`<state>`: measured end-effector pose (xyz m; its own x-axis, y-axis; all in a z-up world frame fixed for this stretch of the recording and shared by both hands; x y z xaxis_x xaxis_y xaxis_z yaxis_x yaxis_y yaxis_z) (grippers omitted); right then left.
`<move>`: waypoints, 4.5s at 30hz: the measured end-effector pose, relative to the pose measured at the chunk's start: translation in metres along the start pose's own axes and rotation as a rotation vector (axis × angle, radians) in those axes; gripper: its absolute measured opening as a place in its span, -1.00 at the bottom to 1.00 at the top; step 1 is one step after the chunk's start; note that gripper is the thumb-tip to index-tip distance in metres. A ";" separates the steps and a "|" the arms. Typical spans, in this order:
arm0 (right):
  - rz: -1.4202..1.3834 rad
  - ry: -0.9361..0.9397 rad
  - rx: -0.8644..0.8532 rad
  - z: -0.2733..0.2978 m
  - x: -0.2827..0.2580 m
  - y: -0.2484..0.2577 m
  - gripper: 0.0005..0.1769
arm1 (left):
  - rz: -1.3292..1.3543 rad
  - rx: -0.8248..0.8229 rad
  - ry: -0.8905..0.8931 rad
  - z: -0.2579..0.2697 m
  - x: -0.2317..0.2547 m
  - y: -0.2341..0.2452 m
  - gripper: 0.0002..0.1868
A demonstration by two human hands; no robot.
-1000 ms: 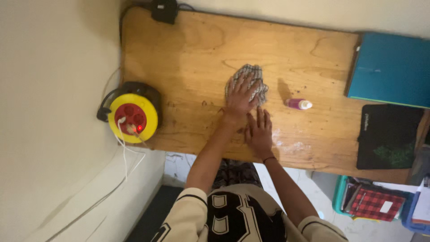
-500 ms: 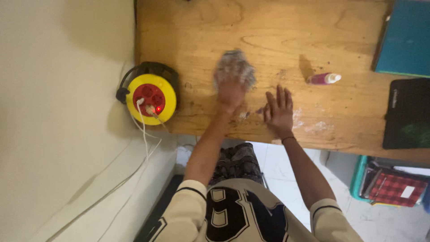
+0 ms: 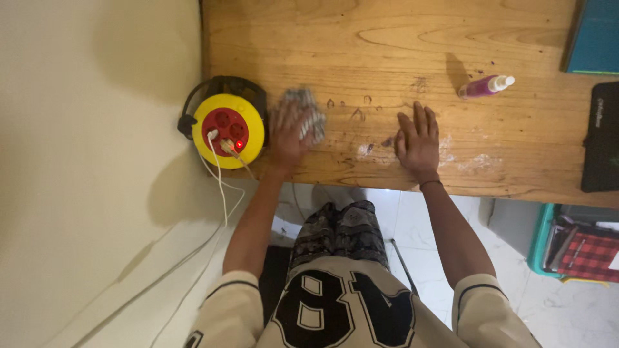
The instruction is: The person cleans a wooden desk by spraying the surface with a spray bottle and wiping it with a cloth.
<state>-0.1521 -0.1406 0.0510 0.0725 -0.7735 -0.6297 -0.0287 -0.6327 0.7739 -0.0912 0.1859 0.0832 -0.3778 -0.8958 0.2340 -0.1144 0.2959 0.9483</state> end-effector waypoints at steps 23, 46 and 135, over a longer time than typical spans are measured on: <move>0.035 -0.054 0.032 0.006 0.004 -0.002 -0.55 | -0.005 -0.201 -0.296 -0.029 0.045 -0.057 -0.53; -0.015 -0.143 -0.075 -0.007 0.023 0.003 -0.44 | -0.122 -0.244 -0.243 -0.261 0.188 -0.192 -0.31; 0.093 -0.725 0.358 0.025 0.120 0.079 -0.27 | 0.056 -0.148 -0.553 -0.236 0.236 -0.138 -0.57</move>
<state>-0.1709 -0.2847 0.0350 -0.6059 -0.5783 -0.5463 -0.3287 -0.4434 0.8339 0.0524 -0.1443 0.0578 -0.8087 -0.5615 0.1752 0.0344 0.2522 0.9671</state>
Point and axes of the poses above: each hand's wrist, its own z-axis away from the middle knuckle, its own y-axis out of the back of the hand, x = y × z, the point moved 5 cm from there along -z, towards the middle knuckle, and after that the axes turned 15 degrees about -z, right-handed, at the moved point
